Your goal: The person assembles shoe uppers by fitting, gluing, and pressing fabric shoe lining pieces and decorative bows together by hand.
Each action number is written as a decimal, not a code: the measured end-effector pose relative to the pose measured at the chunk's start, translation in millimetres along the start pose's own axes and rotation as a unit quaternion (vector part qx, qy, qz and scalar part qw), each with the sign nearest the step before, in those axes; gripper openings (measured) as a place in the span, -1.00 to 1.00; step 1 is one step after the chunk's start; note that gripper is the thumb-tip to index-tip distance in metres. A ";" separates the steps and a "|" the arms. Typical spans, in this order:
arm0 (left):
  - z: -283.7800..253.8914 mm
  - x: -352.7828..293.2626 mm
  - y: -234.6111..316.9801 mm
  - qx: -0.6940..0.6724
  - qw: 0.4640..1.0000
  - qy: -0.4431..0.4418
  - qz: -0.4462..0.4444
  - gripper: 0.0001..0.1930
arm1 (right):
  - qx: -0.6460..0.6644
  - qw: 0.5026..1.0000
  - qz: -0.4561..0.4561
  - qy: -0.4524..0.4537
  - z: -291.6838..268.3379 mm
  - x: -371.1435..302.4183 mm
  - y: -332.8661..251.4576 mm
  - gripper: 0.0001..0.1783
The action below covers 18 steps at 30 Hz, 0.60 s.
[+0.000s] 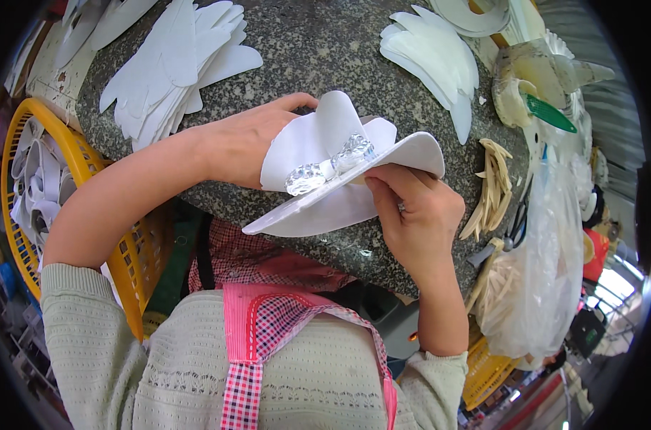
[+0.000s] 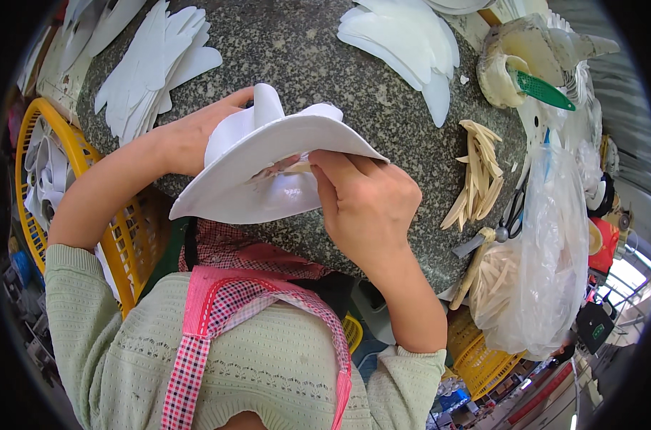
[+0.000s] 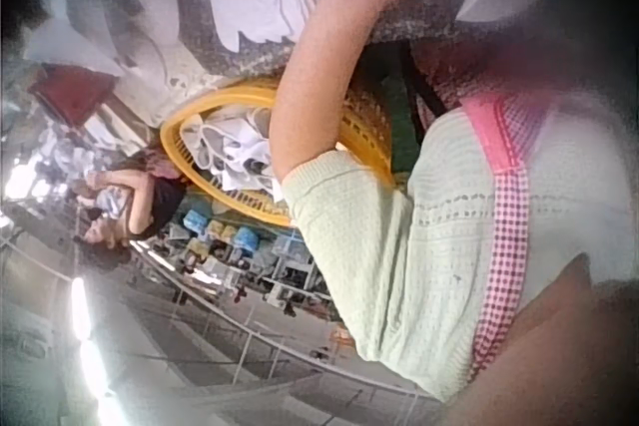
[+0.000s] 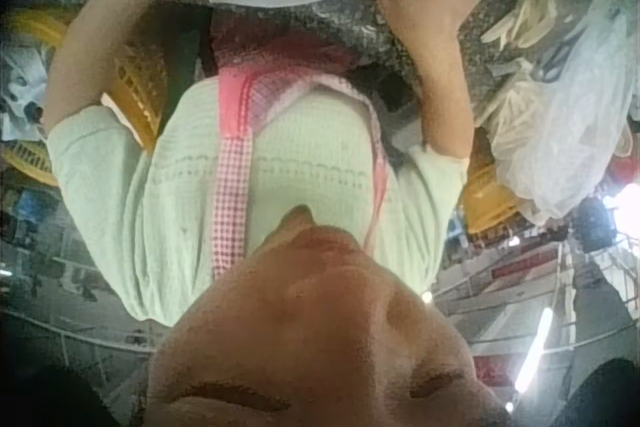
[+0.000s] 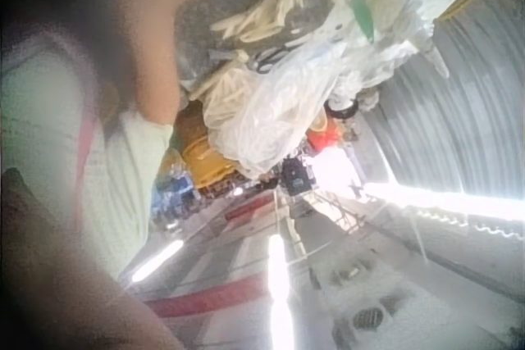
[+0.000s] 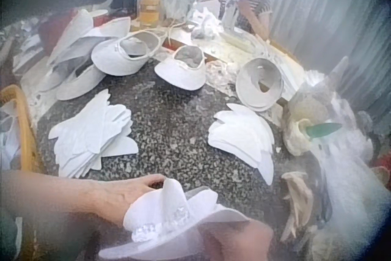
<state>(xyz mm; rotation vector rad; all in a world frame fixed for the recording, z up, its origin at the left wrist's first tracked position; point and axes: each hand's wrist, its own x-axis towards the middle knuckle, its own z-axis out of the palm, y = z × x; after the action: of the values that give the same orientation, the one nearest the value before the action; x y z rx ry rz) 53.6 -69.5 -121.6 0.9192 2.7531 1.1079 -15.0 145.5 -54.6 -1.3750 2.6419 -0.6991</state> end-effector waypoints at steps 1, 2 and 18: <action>3.5 1.0 -0.5 -0.034 0.999 0.023 -0.001 -0.71 | -0.007 1.000 -0.006 0.005 0.7 0.3 0.5 -0.89; 5.8 1.9 -0.7 -0.068 0.997 0.045 -0.001 -0.68 | -0.014 1.000 -0.011 0.011 1.5 0.6 1.2 -0.89; 4.4 0.1 7.4 0.071 0.997 0.008 0.000 -0.51 | -0.071 0.997 0.000 0.037 15.2 3.5 11.5 -0.90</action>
<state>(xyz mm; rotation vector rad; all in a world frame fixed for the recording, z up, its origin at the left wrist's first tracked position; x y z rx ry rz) 58.4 -62.4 -120.2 0.9284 2.8766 0.9323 -21.6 143.0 -72.6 -1.4085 2.7992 -0.5829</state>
